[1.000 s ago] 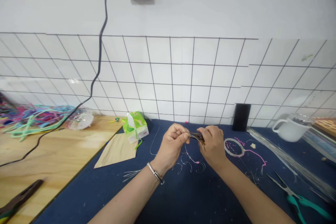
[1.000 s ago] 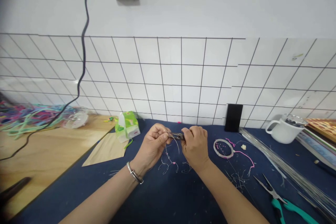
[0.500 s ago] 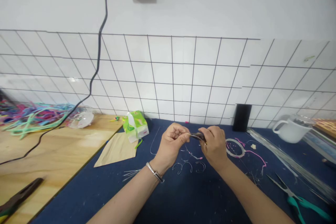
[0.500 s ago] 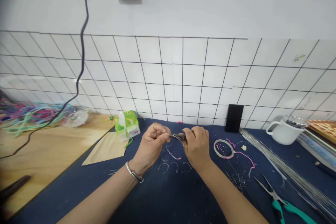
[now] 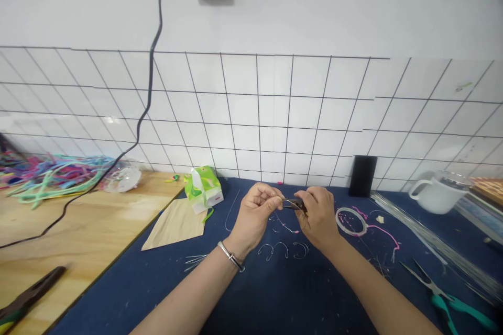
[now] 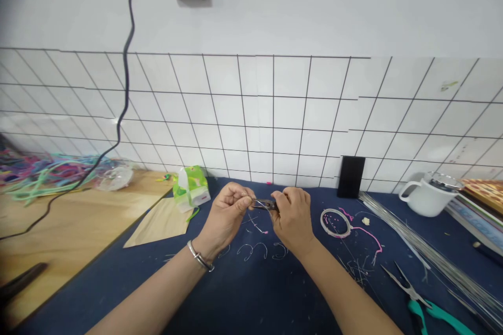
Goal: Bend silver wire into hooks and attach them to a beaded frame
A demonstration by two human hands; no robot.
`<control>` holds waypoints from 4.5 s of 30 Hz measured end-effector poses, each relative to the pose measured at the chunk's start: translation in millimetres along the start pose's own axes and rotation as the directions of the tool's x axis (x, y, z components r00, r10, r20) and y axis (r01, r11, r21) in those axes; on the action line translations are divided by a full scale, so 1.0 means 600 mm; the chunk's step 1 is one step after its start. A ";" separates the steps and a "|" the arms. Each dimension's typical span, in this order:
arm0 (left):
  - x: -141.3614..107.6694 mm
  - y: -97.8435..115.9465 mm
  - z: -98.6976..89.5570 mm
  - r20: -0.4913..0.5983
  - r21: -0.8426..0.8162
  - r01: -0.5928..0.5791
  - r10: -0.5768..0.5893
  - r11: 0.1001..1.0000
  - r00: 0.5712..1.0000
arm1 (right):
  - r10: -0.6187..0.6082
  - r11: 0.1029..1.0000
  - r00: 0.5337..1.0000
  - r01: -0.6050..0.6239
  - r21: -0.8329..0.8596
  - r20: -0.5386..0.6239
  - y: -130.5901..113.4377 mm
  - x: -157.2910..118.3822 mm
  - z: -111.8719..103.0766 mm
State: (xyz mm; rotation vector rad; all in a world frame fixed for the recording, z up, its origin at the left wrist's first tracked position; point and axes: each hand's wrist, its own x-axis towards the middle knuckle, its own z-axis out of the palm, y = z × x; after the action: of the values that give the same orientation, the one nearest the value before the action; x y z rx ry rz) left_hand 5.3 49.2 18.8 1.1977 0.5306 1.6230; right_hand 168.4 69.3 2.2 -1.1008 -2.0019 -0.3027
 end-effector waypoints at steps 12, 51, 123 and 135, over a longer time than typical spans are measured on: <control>0.015 0.005 -0.027 0.091 0.080 0.044 -0.051 0.996 0.995 | -0.052 0.982 0.945 -0.011 0.190 0.322 0.035 0.021 -0.008; 0.013 0.022 -0.031 0.197 0.326 -0.024 -0.043 0.945 0.979 | -0.149 0.977 0.920 0.193 -0.089 0.362 0.038 0.026 -0.028; 0.005 -0.004 -0.033 0.079 0.586 -0.236 0.235 0.775 0.969 | 0.037 0.998 0.887 -0.014 -0.054 0.459 0.003 0.030 -0.054; 0.005 -0.004 -0.037 0.164 0.624 -0.296 0.250 0.723 0.954 | 0.046 0.998 0.860 -0.023 -0.051 0.509 -0.001 0.031 -0.062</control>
State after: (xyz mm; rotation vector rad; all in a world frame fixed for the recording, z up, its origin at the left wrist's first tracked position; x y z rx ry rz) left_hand -13.0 57.4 9.0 1.9153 0.9560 1.6871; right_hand 182.6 60.0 39.9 -1.3473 -2.4430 -0.0290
